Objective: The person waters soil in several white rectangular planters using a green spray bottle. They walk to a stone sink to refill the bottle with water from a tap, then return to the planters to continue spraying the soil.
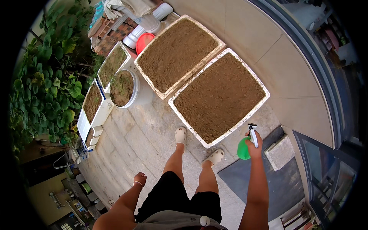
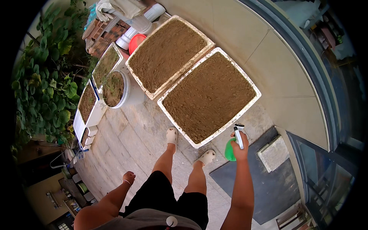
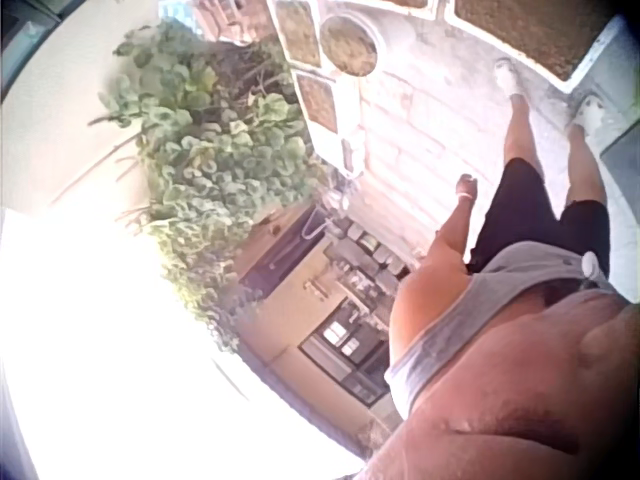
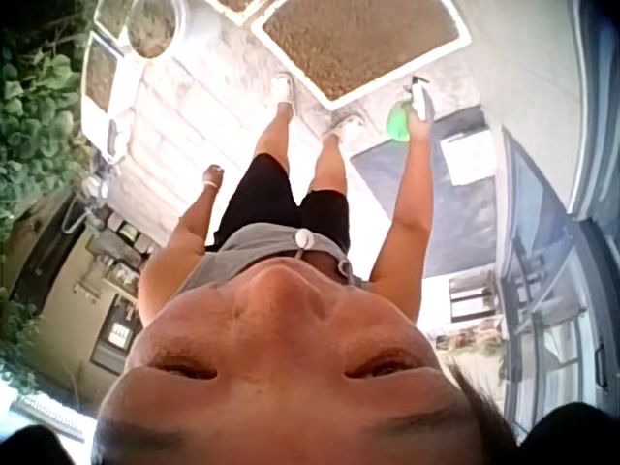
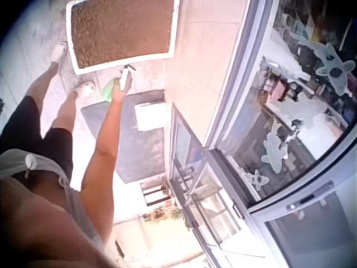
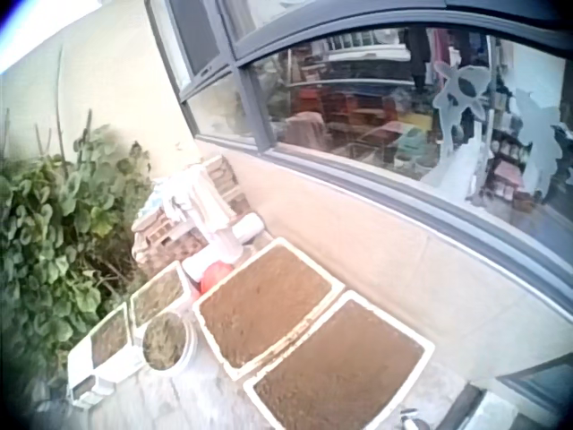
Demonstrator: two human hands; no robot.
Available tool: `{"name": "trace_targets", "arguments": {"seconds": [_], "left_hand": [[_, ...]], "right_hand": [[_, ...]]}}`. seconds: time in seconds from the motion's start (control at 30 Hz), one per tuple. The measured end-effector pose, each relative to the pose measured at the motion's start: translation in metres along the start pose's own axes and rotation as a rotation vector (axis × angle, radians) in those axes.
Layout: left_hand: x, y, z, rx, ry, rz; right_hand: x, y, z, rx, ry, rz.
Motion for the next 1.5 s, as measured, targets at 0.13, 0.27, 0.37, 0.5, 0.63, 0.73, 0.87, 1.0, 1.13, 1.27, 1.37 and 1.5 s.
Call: {"name": "trace_targets", "arguments": {"seconds": [0.13, 0.27, 0.37, 0.5, 0.63, 0.73, 0.87, 1.0, 1.13, 1.27, 1.37, 1.5], "left_hand": [[0.036, 0.002, 0.032, 0.039, -0.013, 0.058], [0.065, 0.011, 0.055, 0.008, -0.062, 0.166], [0.072, 0.008, 0.065, 0.016, -0.064, 0.191], [0.072, 0.006, 0.067, 0.035, -0.038, 0.178], [0.069, 0.011, 0.064, 0.025, -0.067, 0.258], [0.062, 0.008, 0.055, 0.046, -0.068, 0.280], [0.054, 0.026, 0.039, 0.069, -0.058, 0.321], [0.048, 0.038, 0.029, 0.073, -0.078, 0.386], [0.052, 0.038, 0.021, 0.080, -0.089, 0.361], [0.063, 0.056, 0.027, 0.082, -0.078, 0.373], [0.074, 0.064, 0.039, 0.092, -0.034, 0.368], [0.091, 0.105, 0.075, 0.124, 0.021, 0.315]], "right_hand": [[-0.015, 0.001, -0.010, -0.022, -0.054, 0.025], [-0.021, 0.003, -0.015, 0.070, -0.019, 0.008], [-0.019, 0.000, -0.019, 0.098, -0.022, 0.021], [-0.008, -0.004, -0.022, 0.173, 0.017, -0.016], [0.002, -0.006, -0.020, 0.154, 0.023, -0.069], [0.016, -0.015, -0.017, 0.175, -0.007, -0.029], [0.030, -0.019, -0.001, 0.183, -0.064, -0.026], [0.041, -0.033, 0.010, 0.210, -0.075, 0.055], [0.051, -0.033, 0.016, 0.154, -0.174, 0.067], [0.050, -0.018, 0.019, 0.124, -0.175, 0.088], [0.065, -0.033, 0.019, 0.121, -0.242, 0.054], [0.064, -0.022, 0.018, 0.057, -0.398, 0.079]]}}
Point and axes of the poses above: each hand's wrist, its own z-axis away from the middle knuckle, its own x-axis out of the palm, y = z × x, the point moved 4 cm from there along -z, towards the middle knuckle, and after that the axes turned 3 degrees about -z, right-handed, at the moved point
